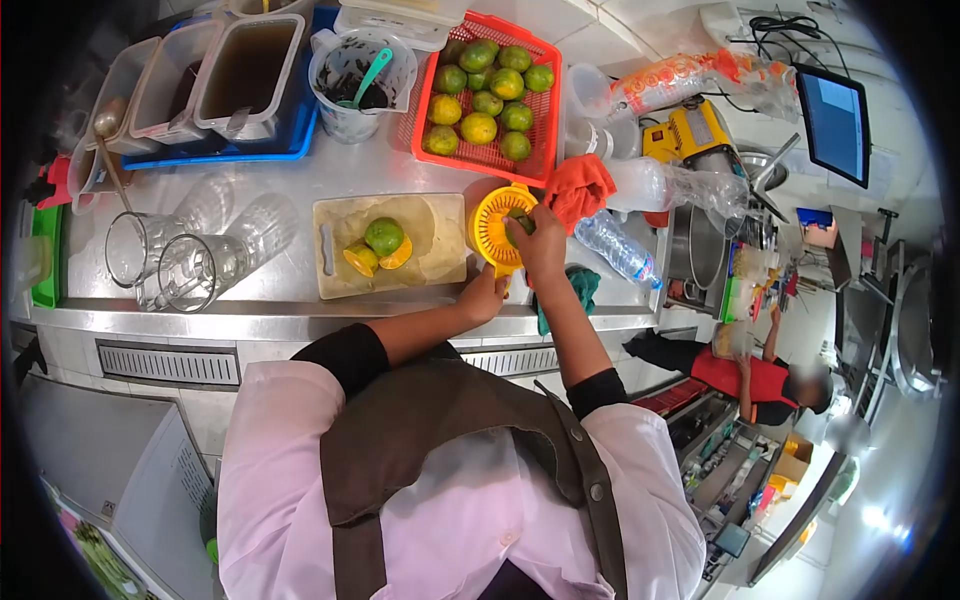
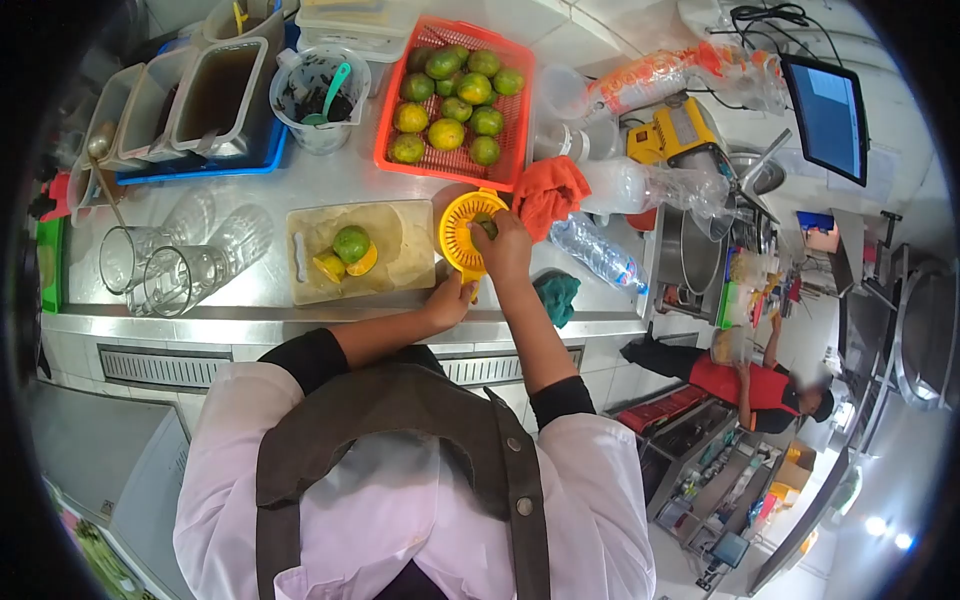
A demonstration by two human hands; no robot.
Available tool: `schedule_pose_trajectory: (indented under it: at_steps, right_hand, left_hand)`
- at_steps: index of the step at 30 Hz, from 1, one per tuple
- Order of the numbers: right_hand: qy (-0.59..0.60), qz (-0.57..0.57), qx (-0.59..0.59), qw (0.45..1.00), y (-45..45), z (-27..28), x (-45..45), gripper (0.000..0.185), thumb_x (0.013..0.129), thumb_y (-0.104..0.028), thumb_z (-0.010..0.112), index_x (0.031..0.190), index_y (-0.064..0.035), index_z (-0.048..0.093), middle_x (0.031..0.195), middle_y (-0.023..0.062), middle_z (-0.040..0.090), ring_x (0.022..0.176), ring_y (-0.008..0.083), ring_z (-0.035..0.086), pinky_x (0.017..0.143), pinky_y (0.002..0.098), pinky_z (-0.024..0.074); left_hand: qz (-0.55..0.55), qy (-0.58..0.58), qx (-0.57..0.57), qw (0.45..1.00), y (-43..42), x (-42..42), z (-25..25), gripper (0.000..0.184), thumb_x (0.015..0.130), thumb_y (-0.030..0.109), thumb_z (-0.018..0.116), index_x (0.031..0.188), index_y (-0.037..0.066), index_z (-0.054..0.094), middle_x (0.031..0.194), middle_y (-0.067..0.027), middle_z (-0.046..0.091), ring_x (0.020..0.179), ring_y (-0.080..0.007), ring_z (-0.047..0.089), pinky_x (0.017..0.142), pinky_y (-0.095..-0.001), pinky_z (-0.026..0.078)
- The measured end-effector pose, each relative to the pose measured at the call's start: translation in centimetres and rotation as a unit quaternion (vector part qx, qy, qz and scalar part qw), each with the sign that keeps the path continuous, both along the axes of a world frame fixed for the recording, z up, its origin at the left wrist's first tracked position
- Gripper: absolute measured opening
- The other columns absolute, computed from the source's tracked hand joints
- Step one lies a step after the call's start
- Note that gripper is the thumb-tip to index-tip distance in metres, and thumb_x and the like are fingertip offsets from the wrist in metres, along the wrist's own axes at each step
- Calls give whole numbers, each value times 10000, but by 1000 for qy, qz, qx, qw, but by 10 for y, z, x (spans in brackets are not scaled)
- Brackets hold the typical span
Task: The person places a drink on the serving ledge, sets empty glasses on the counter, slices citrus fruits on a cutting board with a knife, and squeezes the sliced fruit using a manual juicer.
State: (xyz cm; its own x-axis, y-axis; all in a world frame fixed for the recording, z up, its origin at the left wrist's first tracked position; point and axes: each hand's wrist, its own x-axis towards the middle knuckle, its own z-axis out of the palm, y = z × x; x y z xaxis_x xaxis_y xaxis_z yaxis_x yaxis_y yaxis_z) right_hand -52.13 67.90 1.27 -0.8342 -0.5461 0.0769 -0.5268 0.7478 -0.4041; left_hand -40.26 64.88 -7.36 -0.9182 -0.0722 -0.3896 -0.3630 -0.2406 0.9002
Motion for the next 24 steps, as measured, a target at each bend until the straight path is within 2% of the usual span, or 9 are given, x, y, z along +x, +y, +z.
schedule_pose_trajectory:
  at_steps: [4, 7, 13, 17, 18, 21, 22, 24]
  right_hand:
    - [62, -49, 7, 997, 0, -16, -1, 309, 710, -254, 671, 667, 2, 503, 658, 193, 550, 614, 365, 550, 551, 425, 441]
    - [102, -74, 11, 992, 1, -28, -1, 328, 760, -307, 612, 675, -3, 522, 627, 199, 560, 580, 375, 561, 521, 438, 451]
    - [115, -187, 116, 969, -7, -35, 3, 484, 824, -454, 464, 676, -1, 548, 610, 210, 581, 569, 370, 591, 518, 451, 474]
    - [36, -189, 153, 969, -11, -10, 10, 574, 809, -540, 432, 879, 21, 533, 685, 216, 605, 677, 374, 609, 609, 440, 484]
    - [-33, -215, 196, 956, -10, -2, 10, 622, 783, -561, 475, 1034, 7, 464, 774, 220, 614, 757, 364, 611, 652, 432, 478]
    - [-54, -115, 33, 991, 7, 28, 24, 611, 753, -525, 555, 1088, -29, 429, 843, 211, 616, 807, 359, 609, 657, 429, 475]
    - [-48, -84, -1, 995, 16, 26, 21, 598, 717, -417, 655, 1131, -62, 411, 825, 171, 612, 742, 303, 622, 617, 379, 476]
    - [-111, -25, -3, 993, 28, 20, 8, 595, 686, -339, 701, 1128, -49, 429, 784, 144, 600, 685, 243, 604, 589, 338, 466]
  left_hand:
    - [5, 7, -15, 1000, -1, 1, 4, 248, 921, 233, 382, 1004, -1, 378, 708, -105, 569, 537, -222, 549, 519, -341, 436]
    - [0, -5, -36, 999, -1, 1, 5, 253, 909, 211, 399, 1036, -6, 366, 708, -141, 576, 656, -282, 589, 610, -391, 436]
    - [40, -23, -48, 998, 5, 3, 11, 247, 904, 229, 407, 992, -1, 380, 681, -148, 572, 644, -301, 584, 587, -407, 433]
    - [39, -40, -76, 996, 11, 0, 3, 281, 910, 241, 395, 1011, -21, 404, 736, -144, 589, 673, -284, 587, 623, -386, 438]
    - [39, -35, -87, 995, 12, 1, 2, 283, 909, 241, 396, 1015, -21, 404, 736, -145, 590, 673, -285, 587, 624, -386, 438]
    - [46, -19, -80, 996, 5, 4, 11, 280, 908, 240, 401, 1015, -19, 405, 736, -147, 586, 675, -286, 588, 625, -388, 438]
    - [42, -19, -86, 995, 6, 4, 10, 276, 907, 238, 402, 1013, -18, 406, 737, -147, 585, 676, -285, 588, 625, -387, 438]
    - [42, -10, -89, 995, 10, 4, 7, 266, 906, 233, 405, 1006, -14, 407, 734, -146, 583, 676, -282, 590, 624, -386, 439]
